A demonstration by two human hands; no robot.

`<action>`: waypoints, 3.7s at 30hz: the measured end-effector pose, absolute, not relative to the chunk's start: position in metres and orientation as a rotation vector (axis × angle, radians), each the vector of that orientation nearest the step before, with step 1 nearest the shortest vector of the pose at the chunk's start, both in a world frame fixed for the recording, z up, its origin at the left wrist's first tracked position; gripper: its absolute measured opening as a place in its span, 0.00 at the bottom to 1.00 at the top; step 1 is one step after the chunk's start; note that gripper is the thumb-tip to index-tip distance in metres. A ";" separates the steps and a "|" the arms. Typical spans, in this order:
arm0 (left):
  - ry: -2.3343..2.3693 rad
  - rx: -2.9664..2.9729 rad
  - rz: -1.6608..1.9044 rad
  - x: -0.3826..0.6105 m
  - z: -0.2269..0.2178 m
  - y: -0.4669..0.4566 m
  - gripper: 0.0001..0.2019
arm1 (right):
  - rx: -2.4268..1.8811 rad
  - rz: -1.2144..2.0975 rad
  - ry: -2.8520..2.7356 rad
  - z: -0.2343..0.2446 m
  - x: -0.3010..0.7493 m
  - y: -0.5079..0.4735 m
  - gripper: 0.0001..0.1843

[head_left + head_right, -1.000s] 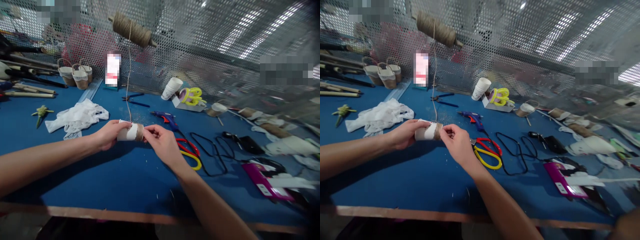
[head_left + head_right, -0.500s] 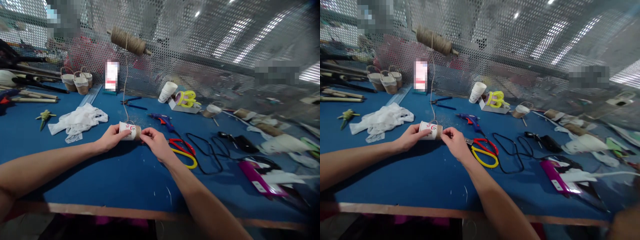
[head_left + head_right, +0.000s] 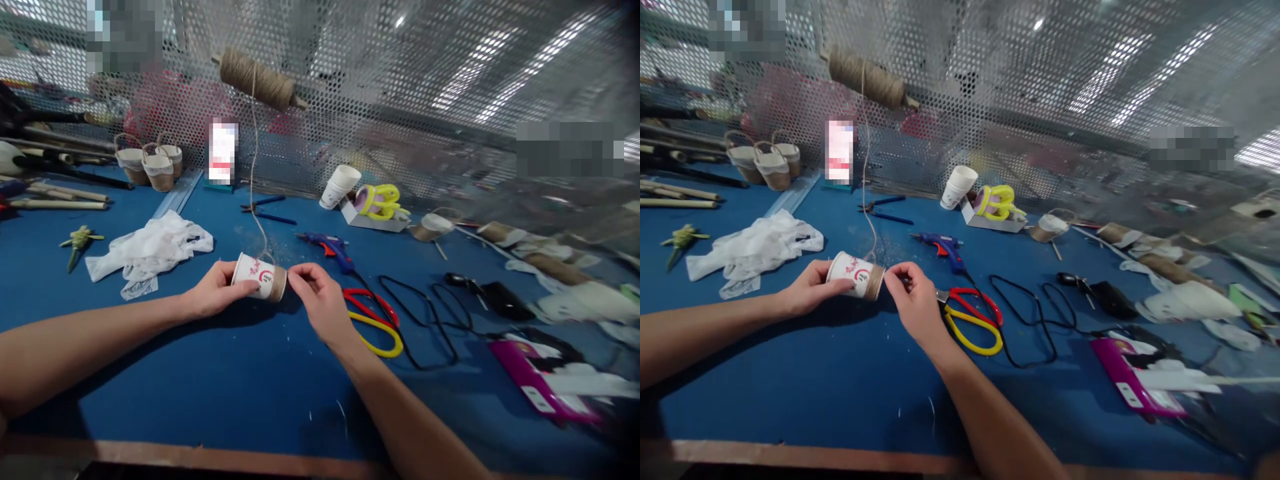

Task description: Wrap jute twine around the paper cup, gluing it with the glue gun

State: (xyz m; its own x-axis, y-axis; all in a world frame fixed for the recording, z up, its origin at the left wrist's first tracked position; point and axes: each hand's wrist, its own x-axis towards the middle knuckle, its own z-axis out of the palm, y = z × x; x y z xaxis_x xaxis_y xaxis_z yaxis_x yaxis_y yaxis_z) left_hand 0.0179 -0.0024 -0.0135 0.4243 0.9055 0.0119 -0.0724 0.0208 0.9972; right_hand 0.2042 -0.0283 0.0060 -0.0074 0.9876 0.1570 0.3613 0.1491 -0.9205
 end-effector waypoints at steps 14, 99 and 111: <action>0.751 1.442 0.681 0.015 0.000 -0.018 0.06 | -1.238 1.497 -1.163 0.011 0.202 -0.029 0.07; 0.742 1.449 0.635 0.018 0.013 -0.039 0.05 | -1.384 0.971 -1.435 0.026 0.205 -0.033 0.10; 0.756 1.544 0.631 0.015 0.015 -0.040 0.07 | -1.405 1.128 -1.445 0.026 0.204 -0.034 0.10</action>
State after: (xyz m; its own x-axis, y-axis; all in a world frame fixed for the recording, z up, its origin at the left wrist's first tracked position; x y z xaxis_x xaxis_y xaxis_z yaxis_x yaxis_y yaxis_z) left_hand 0.0153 -0.0398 0.0145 0.6367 0.7704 -0.0338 0.1047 -0.0430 0.9936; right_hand 0.2036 -0.0345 0.0261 -0.0545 0.9979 -0.0344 0.2757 -0.0181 -0.9611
